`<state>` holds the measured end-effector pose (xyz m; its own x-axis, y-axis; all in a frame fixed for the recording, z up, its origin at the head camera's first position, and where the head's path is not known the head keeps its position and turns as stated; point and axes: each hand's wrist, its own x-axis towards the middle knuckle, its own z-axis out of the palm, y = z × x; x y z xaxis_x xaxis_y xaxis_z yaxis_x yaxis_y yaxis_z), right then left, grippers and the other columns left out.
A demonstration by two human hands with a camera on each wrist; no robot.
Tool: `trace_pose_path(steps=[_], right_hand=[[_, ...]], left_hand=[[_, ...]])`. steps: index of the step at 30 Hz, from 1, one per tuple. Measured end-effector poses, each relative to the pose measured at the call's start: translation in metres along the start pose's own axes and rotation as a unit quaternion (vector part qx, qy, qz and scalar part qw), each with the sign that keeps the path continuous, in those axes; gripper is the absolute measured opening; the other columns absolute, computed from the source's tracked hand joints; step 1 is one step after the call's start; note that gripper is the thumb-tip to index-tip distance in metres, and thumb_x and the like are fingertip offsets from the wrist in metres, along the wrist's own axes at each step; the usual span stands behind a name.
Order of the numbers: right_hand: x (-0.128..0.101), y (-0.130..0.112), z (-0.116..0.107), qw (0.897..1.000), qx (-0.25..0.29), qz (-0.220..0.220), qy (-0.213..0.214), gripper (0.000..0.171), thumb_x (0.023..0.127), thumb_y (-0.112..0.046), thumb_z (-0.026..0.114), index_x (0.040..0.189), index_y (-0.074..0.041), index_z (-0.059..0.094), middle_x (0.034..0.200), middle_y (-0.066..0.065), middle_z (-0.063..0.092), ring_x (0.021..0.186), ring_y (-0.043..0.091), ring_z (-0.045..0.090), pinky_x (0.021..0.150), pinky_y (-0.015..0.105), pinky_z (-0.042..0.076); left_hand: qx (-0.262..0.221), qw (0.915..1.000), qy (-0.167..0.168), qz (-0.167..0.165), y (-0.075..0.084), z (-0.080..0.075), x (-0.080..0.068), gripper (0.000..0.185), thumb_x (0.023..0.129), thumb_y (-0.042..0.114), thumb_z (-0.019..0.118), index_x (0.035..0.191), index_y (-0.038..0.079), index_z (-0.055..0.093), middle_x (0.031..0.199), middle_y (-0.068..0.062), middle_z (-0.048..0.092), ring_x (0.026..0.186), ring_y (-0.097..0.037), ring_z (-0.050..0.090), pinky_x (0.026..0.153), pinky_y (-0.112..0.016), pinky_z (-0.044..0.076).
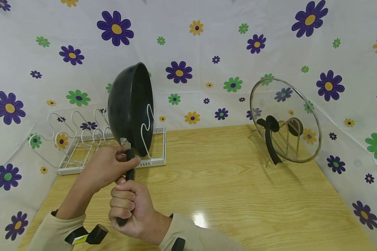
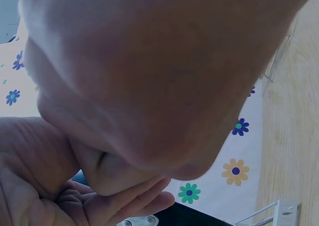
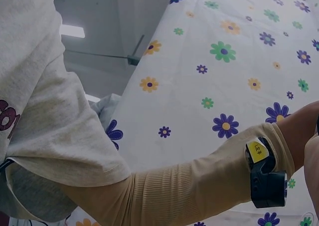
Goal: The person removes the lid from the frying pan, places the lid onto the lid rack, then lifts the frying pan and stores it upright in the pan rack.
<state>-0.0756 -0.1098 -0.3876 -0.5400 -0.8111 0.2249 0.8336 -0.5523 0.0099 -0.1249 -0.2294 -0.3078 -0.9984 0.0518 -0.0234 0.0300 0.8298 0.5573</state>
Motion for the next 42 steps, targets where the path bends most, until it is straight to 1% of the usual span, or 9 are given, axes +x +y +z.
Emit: trace_pose_path(steps=[4, 12, 15, 20, 24, 31, 33, 36, 42], right_hand=[[0.0000, -0.0004, 0.0004, 1.000, 0.000, 0.000, 0.000, 0.049, 0.105, -0.010, 0.018, 0.075, -0.025, 0.053, 0.050, -0.014, 0.041, 0.043, -0.001, 0.018, 0.049, 0.011, 0.007], [-0.0006, -0.0010, 0.0012, 1.000, 0.004, 0.002, 0.001, 0.049, 0.105, -0.011, 0.016, 0.074, -0.025, 0.052, 0.050, -0.014, 0.042, 0.043, -0.001, 0.018, 0.049, 0.011, 0.007], [-0.0013, -0.0009, 0.0010, 1.000, 0.010, 0.003, 0.000, 0.049, 0.105, -0.011, 0.016, 0.074, -0.025, 0.052, 0.050, -0.014, 0.042, 0.043, -0.001, 0.019, 0.049, 0.011, 0.007], [-0.0021, -0.0008, 0.0006, 1.000, 0.011, 0.002, 0.001, 0.049, 0.105, -0.011, 0.017, 0.074, -0.025, 0.052, 0.050, -0.014, 0.042, 0.043, -0.001, 0.019, 0.049, 0.011, 0.007], [-0.0025, -0.0008, 0.0001, 1.000, 0.007, 0.002, 0.001, 0.049, 0.105, -0.011, 0.017, 0.074, -0.025, 0.052, 0.050, -0.014, 0.042, 0.043, -0.001, 0.018, 0.049, 0.010, 0.007], [-0.0032, -0.0009, -0.0007, 1.000, 0.008, 0.002, -0.002, 0.049, 0.105, -0.011, 0.015, 0.073, -0.025, 0.050, 0.051, -0.014, 0.039, 0.043, -0.001, 0.018, 0.049, 0.010, 0.008], [-0.0032, -0.0009, -0.0008, 1.000, 0.010, 0.002, -0.002, 0.049, 0.105, -0.011, 0.015, 0.073, -0.025, 0.050, 0.051, -0.014, 0.039, 0.043, -0.001, 0.018, 0.049, 0.010, 0.008], [-0.0033, -0.0010, -0.0011, 1.000, 0.014, 0.003, 0.000, 0.049, 0.105, -0.011, 0.016, 0.072, -0.025, 0.049, 0.051, -0.014, 0.039, 0.043, -0.001, 0.019, 0.049, 0.010, 0.008], [-0.0036, -0.0010, -0.0017, 1.000, 0.016, 0.004, 0.005, 0.048, 0.105, -0.011, 0.016, 0.072, -0.024, 0.049, 0.051, -0.013, 0.040, 0.043, -0.001, 0.020, 0.049, 0.010, 0.008]], left_hand=[[0.009, 0.9999, 0.004, 0.001, 0.0001, 0.0003, 0.0004, 0.033, 0.092, 0.038, 0.074, 0.094, 0.005, 0.066, 0.063, 0.005, 0.042, 0.061, -0.016, 0.044, 0.052, -0.029, 0.031], [0.008, 1.0000, -0.001, -0.001, 0.0013, 0.0008, 0.0009, 0.049, 0.092, 0.039, 0.074, 0.117, -0.003, 0.069, 0.068, 0.003, 0.057, 0.067, -0.017, 0.051, 0.054, -0.030, 0.037], [0.016, 0.9999, 0.003, 0.003, 0.0016, 0.0013, 0.0009, 0.046, 0.092, 0.039, 0.074, 0.114, -0.002, 0.070, 0.068, 0.003, 0.056, 0.067, -0.017, 0.051, 0.054, -0.030, 0.037], [0.017, 0.9997, 0.012, 0.011, 0.0012, 0.0027, 0.0008, 0.037, 0.091, 0.036, 0.074, 0.105, 0.002, 0.071, 0.063, 0.006, 0.048, 0.064, -0.016, 0.046, 0.053, -0.029, 0.034], [0.014, 0.9997, 0.013, 0.012, 0.0010, 0.0038, 0.0006, 0.038, 0.092, 0.036, 0.074, 0.109, 0.002, 0.072, 0.063, 0.006, 0.051, 0.065, -0.016, 0.048, 0.053, -0.029, 0.035], [0.002, 0.9999, 0.006, 0.010, -0.0004, 0.0055, 0.0016, 0.039, 0.092, 0.033, 0.074, 0.112, 0.000, 0.072, 0.062, 0.006, 0.049, 0.063, -0.016, 0.046, 0.051, -0.029, 0.033], [0.003, 0.9999, 0.008, 0.010, -0.0009, 0.0058, 0.0017, 0.043, 0.092, 0.033, 0.074, 0.117, -0.001, 0.072, 0.063, 0.005, 0.053, 0.064, -0.016, 0.048, 0.052, -0.029, 0.035], [0.004, 0.9999, 0.009, 0.009, -0.0014, 0.0064, 0.0016, 0.044, 0.092, 0.034, 0.074, 0.117, -0.002, 0.072, 0.065, 0.004, 0.055, 0.064, -0.017, 0.049, 0.052, -0.030, 0.035], [0.002, 0.9999, 0.010, 0.011, -0.0030, 0.0083, 0.0018, 0.038, 0.091, 0.034, 0.075, 0.110, 0.000, 0.073, 0.063, 0.005, 0.050, 0.062, -0.016, 0.047, 0.051, -0.030, 0.034]])
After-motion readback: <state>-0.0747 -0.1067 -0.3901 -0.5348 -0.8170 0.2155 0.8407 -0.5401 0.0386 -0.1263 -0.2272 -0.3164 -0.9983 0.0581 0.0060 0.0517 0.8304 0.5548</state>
